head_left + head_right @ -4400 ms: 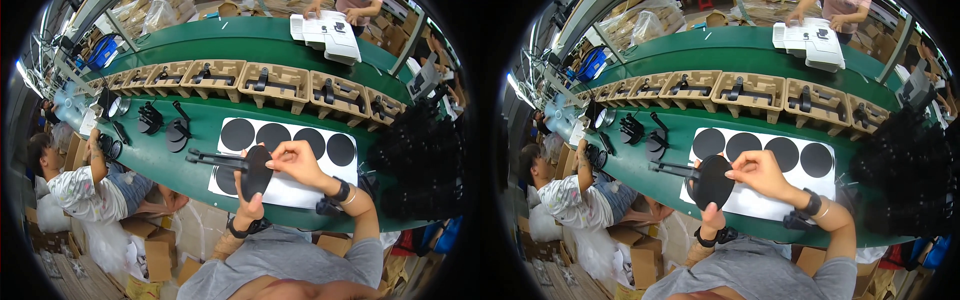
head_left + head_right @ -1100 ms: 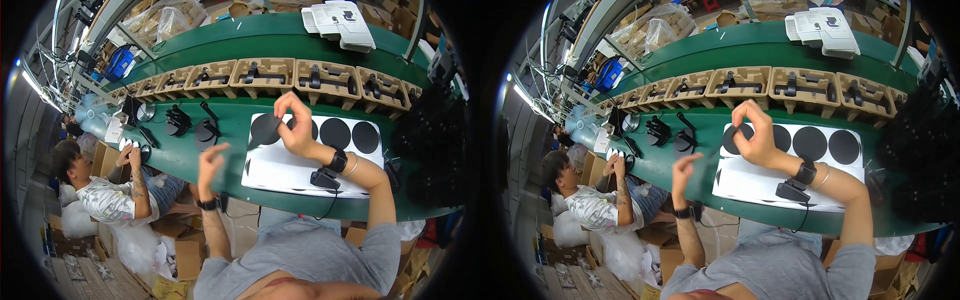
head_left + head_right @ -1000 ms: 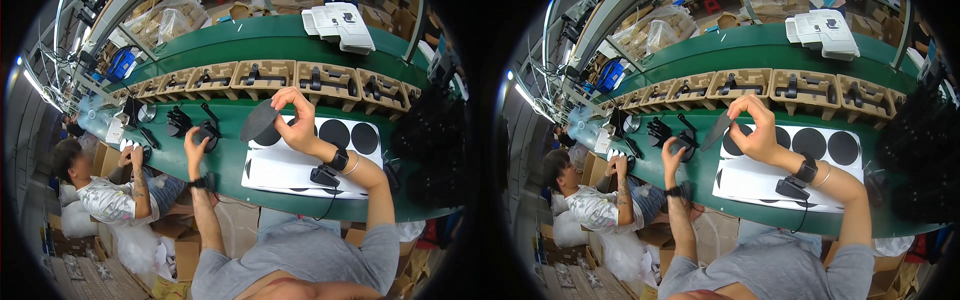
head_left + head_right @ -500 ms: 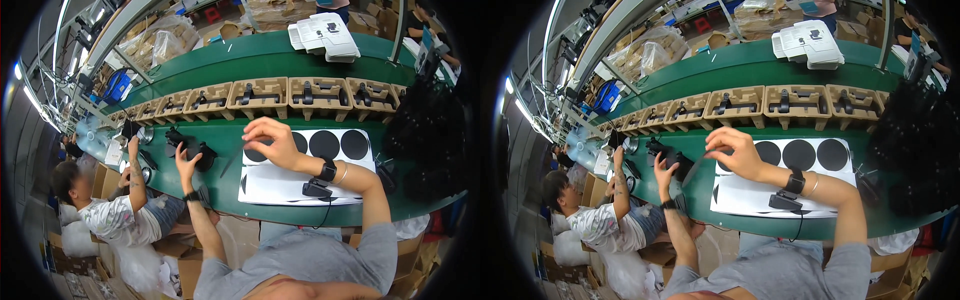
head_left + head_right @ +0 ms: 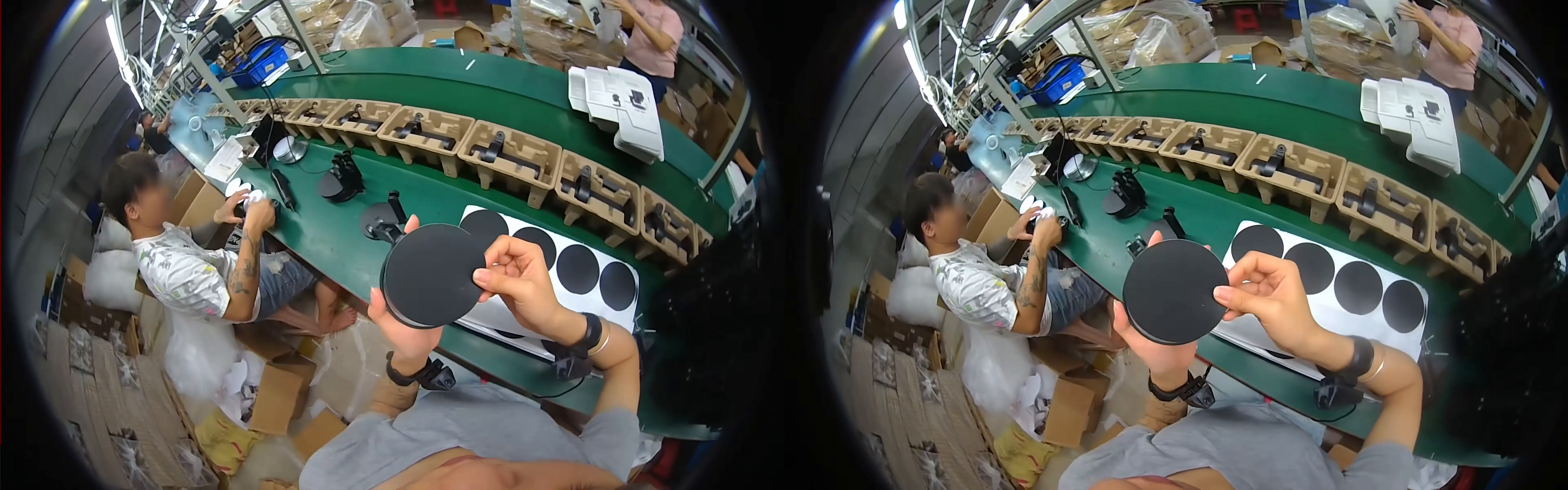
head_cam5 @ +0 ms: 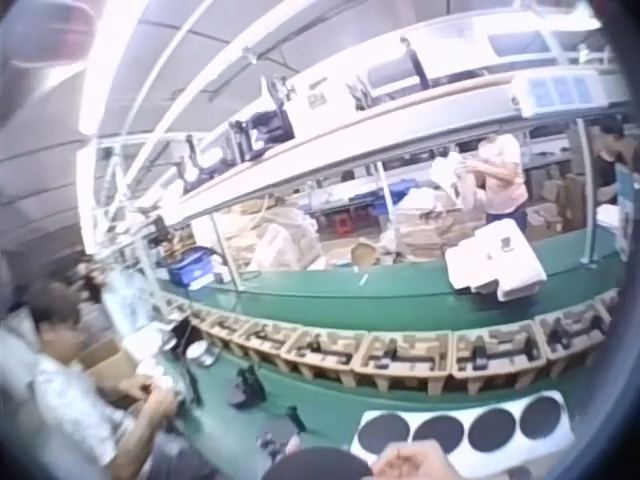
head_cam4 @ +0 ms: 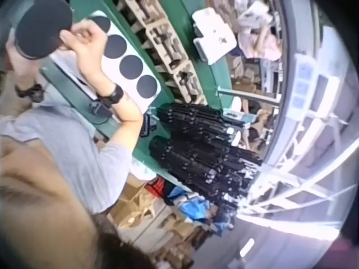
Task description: The person peels a circular pad from a sheet, presses it onto the base of a black stand, and places the stand into a cardboard tray.
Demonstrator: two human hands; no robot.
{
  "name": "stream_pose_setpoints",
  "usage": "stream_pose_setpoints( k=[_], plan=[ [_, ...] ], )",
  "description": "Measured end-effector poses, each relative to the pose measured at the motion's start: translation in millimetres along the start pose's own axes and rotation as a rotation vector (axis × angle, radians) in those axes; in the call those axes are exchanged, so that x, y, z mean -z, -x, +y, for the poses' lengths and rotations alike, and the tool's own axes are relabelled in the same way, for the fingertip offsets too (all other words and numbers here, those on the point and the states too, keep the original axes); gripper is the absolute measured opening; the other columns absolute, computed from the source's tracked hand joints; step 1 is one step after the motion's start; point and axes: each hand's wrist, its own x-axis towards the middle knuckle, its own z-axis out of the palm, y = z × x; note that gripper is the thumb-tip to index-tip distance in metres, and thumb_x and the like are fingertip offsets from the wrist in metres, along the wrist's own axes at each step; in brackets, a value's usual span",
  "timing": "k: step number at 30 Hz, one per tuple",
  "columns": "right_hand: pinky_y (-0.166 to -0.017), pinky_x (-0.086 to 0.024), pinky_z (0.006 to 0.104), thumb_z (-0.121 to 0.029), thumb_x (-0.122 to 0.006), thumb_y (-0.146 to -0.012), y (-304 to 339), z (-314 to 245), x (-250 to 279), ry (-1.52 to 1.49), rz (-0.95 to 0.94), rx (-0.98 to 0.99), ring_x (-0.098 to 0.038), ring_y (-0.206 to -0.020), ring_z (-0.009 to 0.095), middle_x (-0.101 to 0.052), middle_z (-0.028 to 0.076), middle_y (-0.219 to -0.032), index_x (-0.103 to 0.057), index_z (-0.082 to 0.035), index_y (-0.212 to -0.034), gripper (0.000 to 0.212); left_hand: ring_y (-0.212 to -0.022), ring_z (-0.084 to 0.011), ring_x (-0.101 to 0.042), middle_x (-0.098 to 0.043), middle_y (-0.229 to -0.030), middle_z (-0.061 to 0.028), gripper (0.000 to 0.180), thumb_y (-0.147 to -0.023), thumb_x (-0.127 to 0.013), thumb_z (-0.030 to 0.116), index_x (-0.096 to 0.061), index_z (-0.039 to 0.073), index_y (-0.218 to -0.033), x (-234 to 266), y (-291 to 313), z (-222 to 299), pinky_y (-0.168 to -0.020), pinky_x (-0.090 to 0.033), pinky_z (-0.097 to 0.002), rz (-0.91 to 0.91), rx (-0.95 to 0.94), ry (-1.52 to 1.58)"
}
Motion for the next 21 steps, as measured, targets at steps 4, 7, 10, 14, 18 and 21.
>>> stream_pose_setpoints(
  k=[4, 7, 10, 14, 18, 21],
  plan=[
    [-0.061, -0.055, 0.0231, 0.000, -0.067, -0.083, -3, 0, 0, 0.009, -0.012, 0.008, -0.066, -0.073, 0.011, -0.066, 0.007, -0.083, -0.057, -0.001, -0.085, 0.011, -0.126, -0.0386, -0.044, -0.047, -0.134, -0.0219, 0.081, -0.090, -0.029, 0.058, -0.021, 0.001, -0.147, 0, -6, 3, -0.103, -0.039, -0.0484, -0.200, -0.031, -0.053],
    [-0.060, -0.056, 0.0231, 0.000, -0.068, -0.083, -8, 0, -1, -0.010, 0.002, 0.011, -0.066, -0.072, 0.012, -0.066, 0.008, -0.083, -0.057, -0.001, -0.085, 0.011, -0.126, -0.0387, -0.044, -0.047, -0.133, -0.0231, 0.081, -0.089, -0.030, 0.058, -0.021, 0.001, -0.147, 0, -8, 2, -0.102, -0.040, -0.0479, -0.161, -0.019, -0.059],
    [-0.060, -0.055, 0.0229, 0.001, -0.067, -0.083, -12, 0, 0, -0.021, 0.007, 0.011, -0.066, -0.072, 0.011, -0.066, 0.008, -0.083, -0.057, -0.001, -0.085, 0.011, -0.125, -0.0389, -0.044, -0.047, -0.132, -0.0239, 0.082, -0.089, -0.031, 0.059, -0.021, 0.002, -0.147, 0, -13, 2, -0.101, -0.041, -0.0481, -0.121, 0.000, -0.054],
    [-0.060, -0.055, 0.0229, 0.001, -0.067, -0.084, -16, 0, -3, -0.006, 0.006, 0.011, -0.065, -0.071, 0.011, -0.066, 0.009, -0.082, -0.057, 0.000, -0.086, 0.010, -0.123, -0.0403, -0.047, -0.047, -0.132, -0.0248, 0.085, -0.087, -0.033, 0.062, -0.019, 0.003, -0.147, 1, -20, -1, -0.098, -0.043, -0.0492, -0.142, -0.051, -0.052],
    [-0.061, -0.055, 0.0233, 0.001, -0.067, -0.084, -19, 0, -5, 0.033, 0.015, 0.048, -0.065, -0.071, 0.011, -0.066, 0.009, -0.081, -0.057, 0.000, -0.085, 0.010, -0.120, -0.0415, -0.049, -0.047, -0.131, -0.0261, 0.087, -0.087, -0.034, 0.063, -0.019, 0.003, -0.148, 5, -24, -1, -0.097, -0.044, -0.0509, -0.167, -0.040, -0.077],
    [-0.061, -0.055, 0.0239, 0.002, -0.067, -0.083, -20, 0, -7, 0.064, 0.004, 0.063, -0.065, -0.071, 0.012, -0.066, 0.010, -0.081, -0.057, 0.001, -0.084, 0.010, -0.118, -0.0421, -0.050, -0.047, -0.130, -0.0276, 0.089, -0.086, -0.033, 0.065, -0.016, 0.004, -0.148, 8, -25, -1, -0.097, -0.043, -0.0521, -0.156, -0.038, -0.075]
  ],
)
